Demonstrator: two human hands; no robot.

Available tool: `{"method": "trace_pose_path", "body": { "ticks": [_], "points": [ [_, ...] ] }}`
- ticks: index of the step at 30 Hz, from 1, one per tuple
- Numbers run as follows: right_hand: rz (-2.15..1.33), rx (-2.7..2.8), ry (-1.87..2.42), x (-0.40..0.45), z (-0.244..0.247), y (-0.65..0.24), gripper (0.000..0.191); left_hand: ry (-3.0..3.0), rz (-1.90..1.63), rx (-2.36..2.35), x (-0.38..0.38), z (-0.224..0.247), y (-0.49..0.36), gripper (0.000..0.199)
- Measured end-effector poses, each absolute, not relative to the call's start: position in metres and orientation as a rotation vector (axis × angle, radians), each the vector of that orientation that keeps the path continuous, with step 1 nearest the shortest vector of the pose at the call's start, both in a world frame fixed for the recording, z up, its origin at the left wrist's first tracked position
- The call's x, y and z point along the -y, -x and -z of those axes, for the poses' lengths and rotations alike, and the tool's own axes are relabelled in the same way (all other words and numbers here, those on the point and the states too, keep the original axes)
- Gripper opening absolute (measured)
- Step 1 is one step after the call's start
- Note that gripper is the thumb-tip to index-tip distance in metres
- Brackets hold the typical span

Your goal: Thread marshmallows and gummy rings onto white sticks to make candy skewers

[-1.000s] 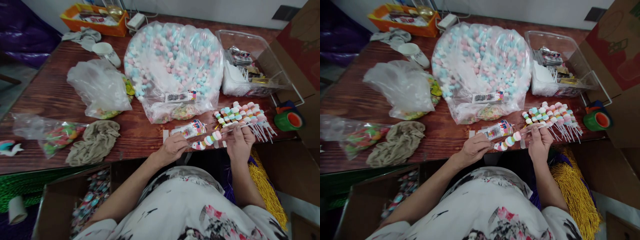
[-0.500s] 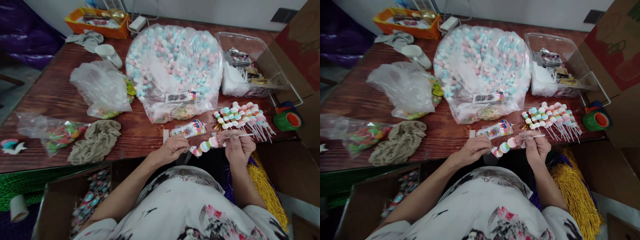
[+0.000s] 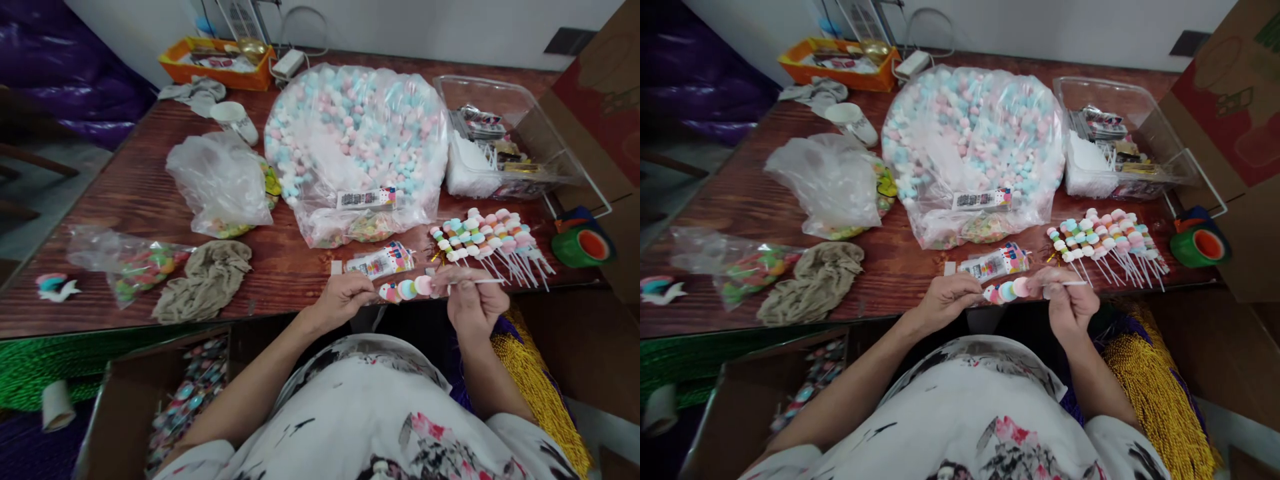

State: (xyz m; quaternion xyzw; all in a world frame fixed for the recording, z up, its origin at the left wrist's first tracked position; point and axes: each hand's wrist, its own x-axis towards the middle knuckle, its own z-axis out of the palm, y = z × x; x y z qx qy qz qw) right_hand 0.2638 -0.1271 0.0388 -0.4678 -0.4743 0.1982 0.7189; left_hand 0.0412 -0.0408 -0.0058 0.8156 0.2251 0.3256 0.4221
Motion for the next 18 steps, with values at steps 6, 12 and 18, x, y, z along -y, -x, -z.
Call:
{"method": "trace_pose_path", "body": {
  "ticks": [6, 12, 18],
  "points": [
    [-0.385, 0.665, 0.853, 0.120, -0.055, -0.279, 0.009, -1.654, -0.765, -0.788, 0.040, 0.010, -0.037, 0.013],
    [-0.546, 0.548, 0.814, 0.114, -0.051, -0.271, 0.010, -1.472, -0.756, -0.822, 0.041, 0.010, -0.038, 0.015],
    [-0.561, 0.617, 0.809, 0.109, -0.045, -0.262, 0.010, -1.477, -0.790, -0.799, 0.042, 0.006, -0.038, 0.014]
  ]
}}
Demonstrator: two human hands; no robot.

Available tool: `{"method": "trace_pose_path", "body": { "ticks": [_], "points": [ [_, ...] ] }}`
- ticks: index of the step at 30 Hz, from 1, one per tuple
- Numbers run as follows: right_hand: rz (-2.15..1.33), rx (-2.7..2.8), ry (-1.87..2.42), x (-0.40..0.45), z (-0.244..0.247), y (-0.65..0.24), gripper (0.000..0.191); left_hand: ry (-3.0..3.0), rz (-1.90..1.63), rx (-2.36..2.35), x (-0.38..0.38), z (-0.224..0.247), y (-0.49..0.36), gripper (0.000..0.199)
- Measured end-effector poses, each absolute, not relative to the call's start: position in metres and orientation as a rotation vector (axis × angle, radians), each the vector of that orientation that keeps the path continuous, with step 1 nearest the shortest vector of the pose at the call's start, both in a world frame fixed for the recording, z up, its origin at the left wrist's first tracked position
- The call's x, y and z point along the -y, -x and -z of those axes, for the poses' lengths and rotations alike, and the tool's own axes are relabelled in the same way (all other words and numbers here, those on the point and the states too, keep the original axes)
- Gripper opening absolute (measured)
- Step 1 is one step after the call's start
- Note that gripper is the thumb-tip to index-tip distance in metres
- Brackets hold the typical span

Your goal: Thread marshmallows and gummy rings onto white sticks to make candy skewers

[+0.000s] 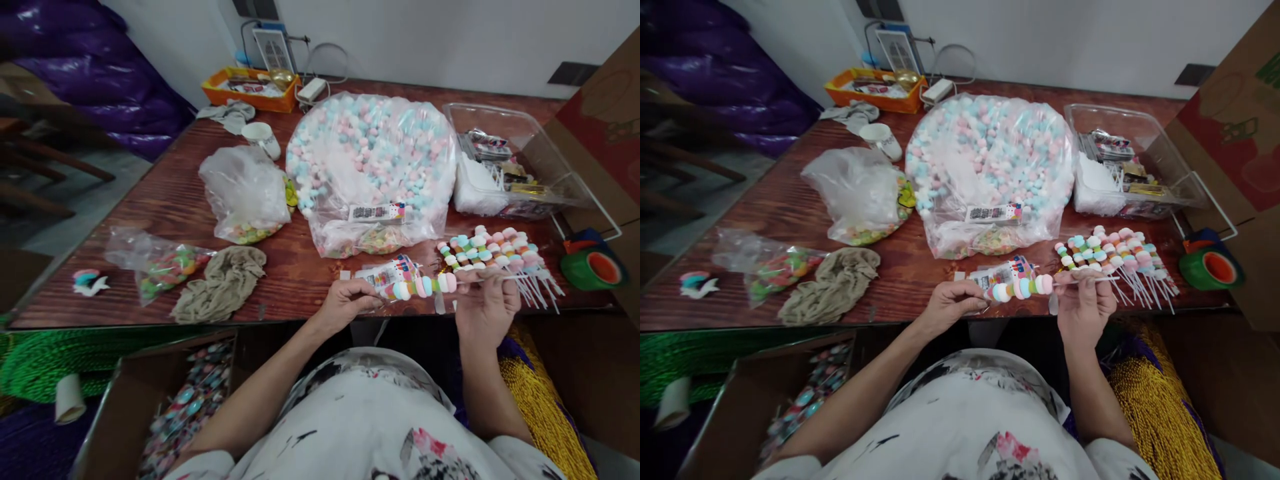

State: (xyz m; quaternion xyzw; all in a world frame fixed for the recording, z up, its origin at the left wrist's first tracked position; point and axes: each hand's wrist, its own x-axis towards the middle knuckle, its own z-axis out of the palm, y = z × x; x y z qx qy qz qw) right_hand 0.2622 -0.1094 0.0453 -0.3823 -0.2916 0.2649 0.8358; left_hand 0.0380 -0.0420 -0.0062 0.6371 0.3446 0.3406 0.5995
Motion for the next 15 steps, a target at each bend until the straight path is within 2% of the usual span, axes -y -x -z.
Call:
{"method": "trace_pose_path", "body": {
  "ticks": [10, 15],
  "points": [
    [-0.341, 1.010, 0.914, 0.1183, -0.0483, -0.2715, 0.014, -1.652, -0.873, -0.696, 0.0388, 0.0084, -0.0357, 0.022],
    [-0.449, 0.997, 0.893, 0.1133, -0.0500, -0.2688, 0.014, -1.999, -0.816, -0.550, 0.0389, 0.0071, -0.0375, 0.019]
  ]
}}
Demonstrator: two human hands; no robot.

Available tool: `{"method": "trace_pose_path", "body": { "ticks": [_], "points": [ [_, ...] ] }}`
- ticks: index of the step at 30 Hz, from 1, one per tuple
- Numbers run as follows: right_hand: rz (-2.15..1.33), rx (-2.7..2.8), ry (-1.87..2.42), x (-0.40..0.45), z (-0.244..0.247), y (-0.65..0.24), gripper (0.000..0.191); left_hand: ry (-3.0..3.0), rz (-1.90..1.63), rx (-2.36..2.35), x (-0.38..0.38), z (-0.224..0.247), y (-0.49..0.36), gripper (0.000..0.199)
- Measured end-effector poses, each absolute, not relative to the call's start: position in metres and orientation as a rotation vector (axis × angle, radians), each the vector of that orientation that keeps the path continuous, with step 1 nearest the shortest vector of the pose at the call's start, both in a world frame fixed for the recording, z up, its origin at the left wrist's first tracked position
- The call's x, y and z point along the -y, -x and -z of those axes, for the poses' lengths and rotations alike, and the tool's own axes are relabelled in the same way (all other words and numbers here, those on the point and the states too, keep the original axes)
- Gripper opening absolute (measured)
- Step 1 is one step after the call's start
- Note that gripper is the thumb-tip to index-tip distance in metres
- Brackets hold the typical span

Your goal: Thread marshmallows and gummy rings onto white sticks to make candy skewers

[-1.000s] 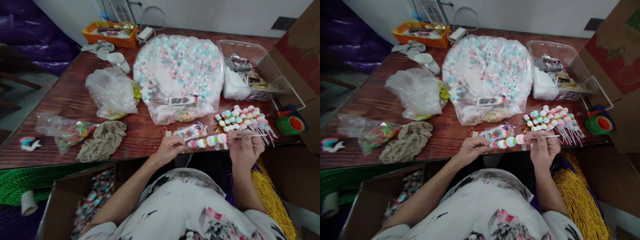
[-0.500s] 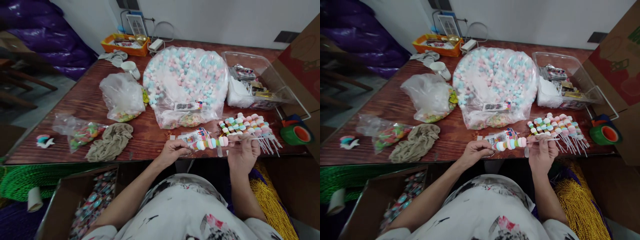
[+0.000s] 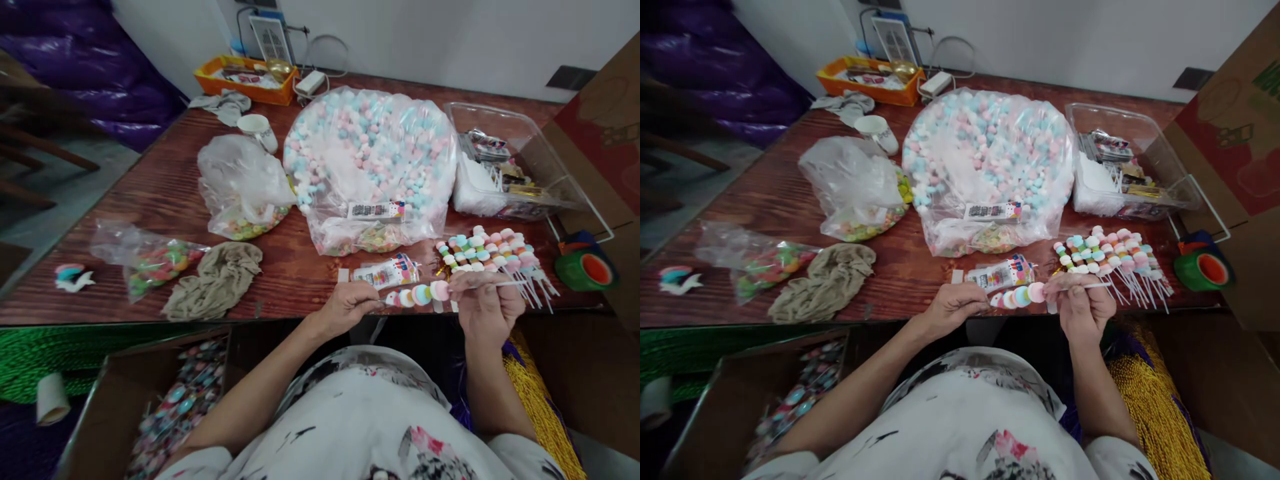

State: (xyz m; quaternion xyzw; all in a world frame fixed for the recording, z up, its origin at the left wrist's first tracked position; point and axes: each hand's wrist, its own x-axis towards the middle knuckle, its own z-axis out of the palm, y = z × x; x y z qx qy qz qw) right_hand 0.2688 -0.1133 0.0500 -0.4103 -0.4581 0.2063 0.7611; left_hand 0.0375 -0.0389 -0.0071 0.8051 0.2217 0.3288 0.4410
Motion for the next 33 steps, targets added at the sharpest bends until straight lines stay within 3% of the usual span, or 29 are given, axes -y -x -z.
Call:
{"method": "trace_pose_path", "body": {
  "ticks": [5, 12, 17, 20, 23, 27, 33],
  "points": [
    [-0.432, 1.031, 0.889, 0.106, -0.044, -0.261, 0.011, -2.074, -0.810, -0.498, 0.041, 0.007, -0.036, 0.019],
    [-0.229, 1.009, 0.868, 0.110, -0.058, -0.271, 0.015, -1.590, -0.742, -0.799, 0.041, 0.014, -0.029, 0.022],
    [-0.347, 1.790, 1.121, 0.124, -0.067, -0.269, 0.022, -1.377, -0.677, -0.808, 0.039, 0.009, -0.029, 0.023],
    [-0.390, 2.050, 1.176, 0.119, -0.063, -0.254, 0.029, -1.398, -0.697, -0.761, 0.038, 0.000, -0.030, 0.025],
    [-0.417, 2.116, 1.256, 0.107, -0.061, -0.244, 0.018, -1.499, -0.756, -0.725, 0.037, -0.007, -0.029, 0.026],
    [-0.562, 2.191, 1.059, 0.095, -0.060, -0.246, 0.020, -1.685, -0.832, -0.635, 0.033, -0.006, -0.022, 0.025],
    [-0.376, 2.198, 1.081, 0.093, -0.048, -0.256, 0.012, -1.757, -0.890, -0.567, 0.028, 0.003, -0.018, 0.028]
  ]
}}
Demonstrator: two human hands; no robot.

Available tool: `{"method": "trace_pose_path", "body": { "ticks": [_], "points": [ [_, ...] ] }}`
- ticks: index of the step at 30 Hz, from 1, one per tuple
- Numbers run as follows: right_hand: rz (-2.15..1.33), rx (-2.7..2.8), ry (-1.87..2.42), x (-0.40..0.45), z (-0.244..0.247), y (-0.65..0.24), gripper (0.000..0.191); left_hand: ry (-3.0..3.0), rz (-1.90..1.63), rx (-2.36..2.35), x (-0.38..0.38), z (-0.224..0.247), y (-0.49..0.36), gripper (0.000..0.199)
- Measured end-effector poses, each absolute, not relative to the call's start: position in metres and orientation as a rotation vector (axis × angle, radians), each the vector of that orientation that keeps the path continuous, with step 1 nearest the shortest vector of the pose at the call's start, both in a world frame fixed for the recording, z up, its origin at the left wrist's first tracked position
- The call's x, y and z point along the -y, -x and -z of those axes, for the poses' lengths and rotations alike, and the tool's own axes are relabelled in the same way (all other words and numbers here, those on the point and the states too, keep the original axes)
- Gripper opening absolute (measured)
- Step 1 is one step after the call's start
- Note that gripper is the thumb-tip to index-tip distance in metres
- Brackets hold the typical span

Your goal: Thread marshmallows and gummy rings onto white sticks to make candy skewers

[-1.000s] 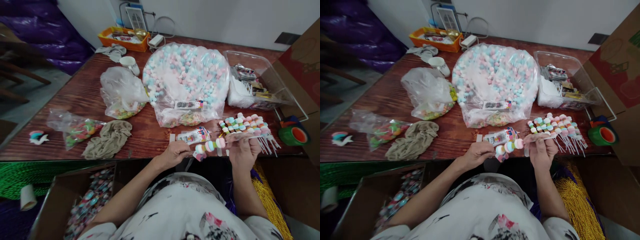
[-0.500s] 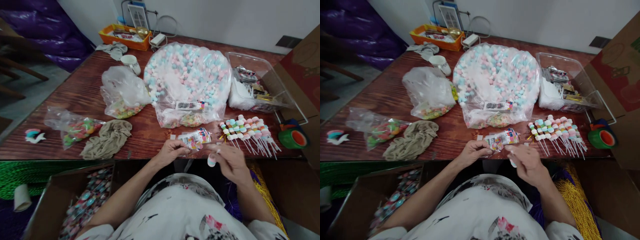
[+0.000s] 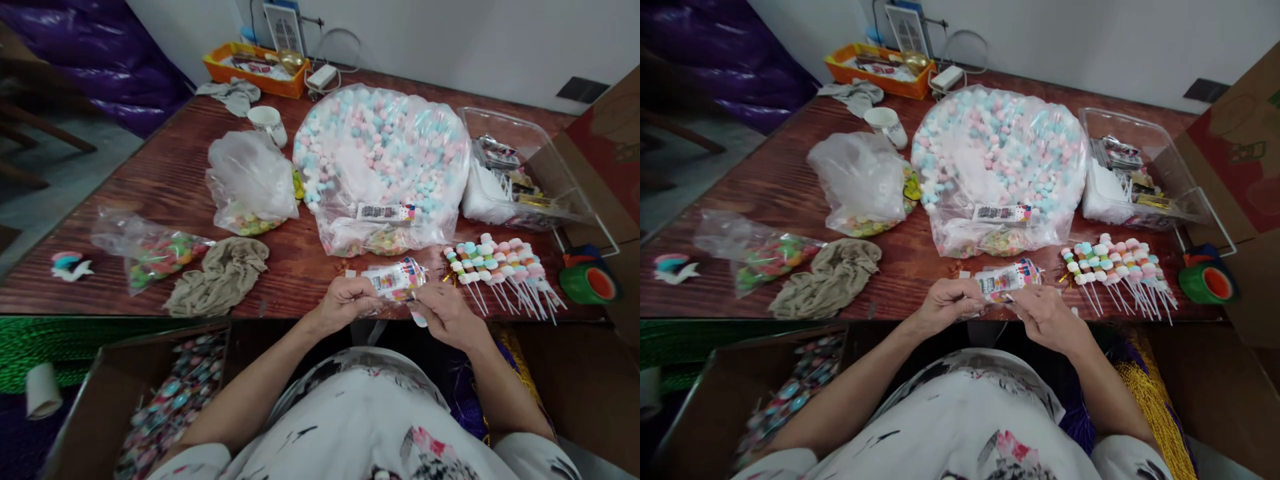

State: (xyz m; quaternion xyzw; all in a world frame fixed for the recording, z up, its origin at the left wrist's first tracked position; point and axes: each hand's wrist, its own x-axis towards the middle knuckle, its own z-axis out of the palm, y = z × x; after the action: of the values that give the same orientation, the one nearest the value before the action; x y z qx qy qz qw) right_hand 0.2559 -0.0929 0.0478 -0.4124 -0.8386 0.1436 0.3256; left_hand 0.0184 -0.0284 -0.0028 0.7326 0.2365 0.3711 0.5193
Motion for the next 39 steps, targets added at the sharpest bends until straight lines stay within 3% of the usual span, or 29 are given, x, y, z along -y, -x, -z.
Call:
{"method": "trace_pose_path", "body": {
  "ticks": [7, 11, 17, 33, 39],
  "points": [
    [-0.215, 2.119, 1.323, 0.101, -0.058, -0.285, 0.014, -1.775, -0.948, -0.633, 0.028, 0.009, -0.012, 0.022],
    [-0.114, 1.734, 1.374, 0.116, -0.081, -0.288, 0.015, -1.735, -0.928, -0.692, 0.029, 0.010, -0.010, 0.023],
    [0.016, 1.032, 0.940, 0.115, -0.102, -0.260, 0.016, -1.632, -0.857, -0.731, 0.034, 0.010, -0.020, 0.025],
    [-0.364, 1.087, 1.093, 0.109, -0.076, -0.255, 0.010, -2.021, -0.967, -0.514, 0.039, 0.012, -0.021, 0.020],
    [-0.312, 1.278, 0.985, 0.109, -0.066, -0.258, 0.012, -2.249, -0.890, -0.425, 0.039, 0.010, -0.023, 0.021]
  ]
}}
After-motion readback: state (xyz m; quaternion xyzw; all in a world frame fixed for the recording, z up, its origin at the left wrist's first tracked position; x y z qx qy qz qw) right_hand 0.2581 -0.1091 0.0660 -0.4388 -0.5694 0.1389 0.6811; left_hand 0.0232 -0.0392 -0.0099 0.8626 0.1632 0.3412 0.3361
